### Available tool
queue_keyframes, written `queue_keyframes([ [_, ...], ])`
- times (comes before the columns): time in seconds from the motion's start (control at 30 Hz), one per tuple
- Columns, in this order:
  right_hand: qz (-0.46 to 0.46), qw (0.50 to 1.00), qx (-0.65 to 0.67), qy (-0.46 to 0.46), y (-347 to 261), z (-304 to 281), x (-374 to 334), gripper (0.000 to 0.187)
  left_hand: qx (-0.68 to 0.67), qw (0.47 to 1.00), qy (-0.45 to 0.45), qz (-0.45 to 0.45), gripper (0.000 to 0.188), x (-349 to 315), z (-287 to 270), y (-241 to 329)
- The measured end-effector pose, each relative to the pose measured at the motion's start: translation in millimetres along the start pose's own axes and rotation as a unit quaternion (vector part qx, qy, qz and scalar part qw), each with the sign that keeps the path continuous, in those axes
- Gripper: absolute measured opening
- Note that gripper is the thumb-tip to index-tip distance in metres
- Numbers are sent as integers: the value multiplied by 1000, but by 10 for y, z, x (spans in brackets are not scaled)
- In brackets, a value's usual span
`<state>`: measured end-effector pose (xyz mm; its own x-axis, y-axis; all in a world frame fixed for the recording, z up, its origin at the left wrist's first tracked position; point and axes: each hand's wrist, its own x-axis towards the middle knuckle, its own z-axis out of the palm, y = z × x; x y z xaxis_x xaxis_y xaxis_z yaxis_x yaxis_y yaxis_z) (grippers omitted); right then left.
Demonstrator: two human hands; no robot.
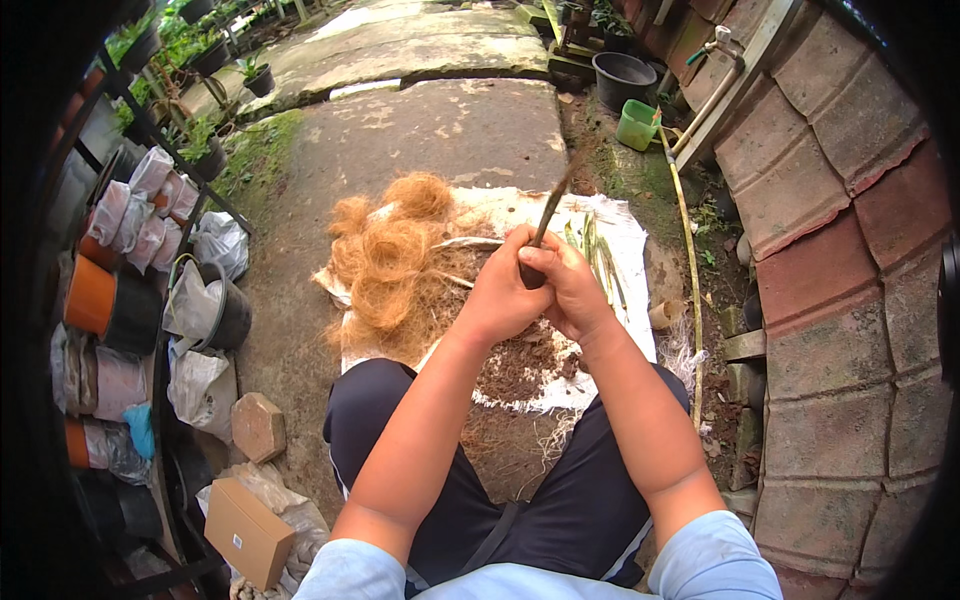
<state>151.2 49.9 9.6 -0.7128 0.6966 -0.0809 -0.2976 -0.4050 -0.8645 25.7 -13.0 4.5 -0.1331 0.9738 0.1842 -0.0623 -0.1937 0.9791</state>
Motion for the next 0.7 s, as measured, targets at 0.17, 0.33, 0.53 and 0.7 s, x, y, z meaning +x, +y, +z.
queue_keyframes([
  [0.17,46,995,3,-92,-166,-57,-29,63,-15,1000,12,16,46,-26,-65,81],
  [0.33,61,991,7,-115,-198,-109,-55,68,-30,999,42,-18,41,-62,-58,58],
  [0.53,52,992,11,-118,-216,-149,-72,63,-37,999,26,30,32,-46,-5,127],
  [0.7,54,987,8,-148,-289,-127,-81,62,-107,994,2,-11,25,-47,-58,35],
])
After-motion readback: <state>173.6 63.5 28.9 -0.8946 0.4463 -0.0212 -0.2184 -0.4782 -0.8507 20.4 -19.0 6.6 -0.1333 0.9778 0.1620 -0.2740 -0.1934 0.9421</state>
